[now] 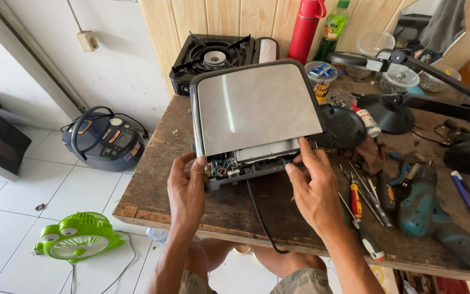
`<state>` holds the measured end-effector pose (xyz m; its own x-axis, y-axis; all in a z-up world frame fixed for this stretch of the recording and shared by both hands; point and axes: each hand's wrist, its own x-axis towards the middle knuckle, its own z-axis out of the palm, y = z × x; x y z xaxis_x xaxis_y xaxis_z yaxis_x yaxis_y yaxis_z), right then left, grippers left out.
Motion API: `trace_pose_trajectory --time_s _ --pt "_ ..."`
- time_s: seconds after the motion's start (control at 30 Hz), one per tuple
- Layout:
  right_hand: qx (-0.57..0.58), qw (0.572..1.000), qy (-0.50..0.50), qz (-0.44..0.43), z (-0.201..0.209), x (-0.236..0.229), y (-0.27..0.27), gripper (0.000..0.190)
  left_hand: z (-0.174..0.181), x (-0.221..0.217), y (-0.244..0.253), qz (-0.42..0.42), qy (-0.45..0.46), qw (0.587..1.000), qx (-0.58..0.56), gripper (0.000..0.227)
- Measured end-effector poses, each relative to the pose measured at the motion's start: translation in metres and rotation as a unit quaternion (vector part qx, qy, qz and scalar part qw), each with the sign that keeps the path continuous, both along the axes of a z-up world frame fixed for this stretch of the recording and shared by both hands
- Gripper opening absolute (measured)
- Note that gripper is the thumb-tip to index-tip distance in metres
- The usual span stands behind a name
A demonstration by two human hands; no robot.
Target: The person holds a disassembled toaster and rotates it to inspect the internal components and casing. They use a screwdriver and a power drill to remove screws from the bottom of the appliance, then use pliers to manipulate parts near the power cord.
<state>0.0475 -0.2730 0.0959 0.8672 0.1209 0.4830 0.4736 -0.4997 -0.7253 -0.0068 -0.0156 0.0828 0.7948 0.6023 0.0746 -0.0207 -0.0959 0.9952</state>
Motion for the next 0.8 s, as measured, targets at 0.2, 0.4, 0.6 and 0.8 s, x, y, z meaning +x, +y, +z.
trace_pose_trajectory --time_s 0.2,0.4,0.6,0.8 --pt "-0.001 1.000 0.019 0.007 -0.006 0.004 -0.003 0.063 0.002 -0.006 0.003 -0.011 -0.051 0.998 -0.030 0.032" --pt "0.014 1.000 0.015 0.004 -0.013 0.005 -0.005 0.063 -0.016 0.000 0.018 -0.039 -0.032 0.994 0.096 0.045" --pt "0.038 0.999 0.027 0.005 -0.016 0.006 -0.004 0.060 -0.010 0.006 0.025 -0.036 -0.011 0.986 0.164 0.042" --pt "0.054 0.998 0.023 0.020 -0.012 0.008 -0.003 0.058 -0.023 0.018 0.023 -0.038 -0.031 0.990 0.129 0.057"
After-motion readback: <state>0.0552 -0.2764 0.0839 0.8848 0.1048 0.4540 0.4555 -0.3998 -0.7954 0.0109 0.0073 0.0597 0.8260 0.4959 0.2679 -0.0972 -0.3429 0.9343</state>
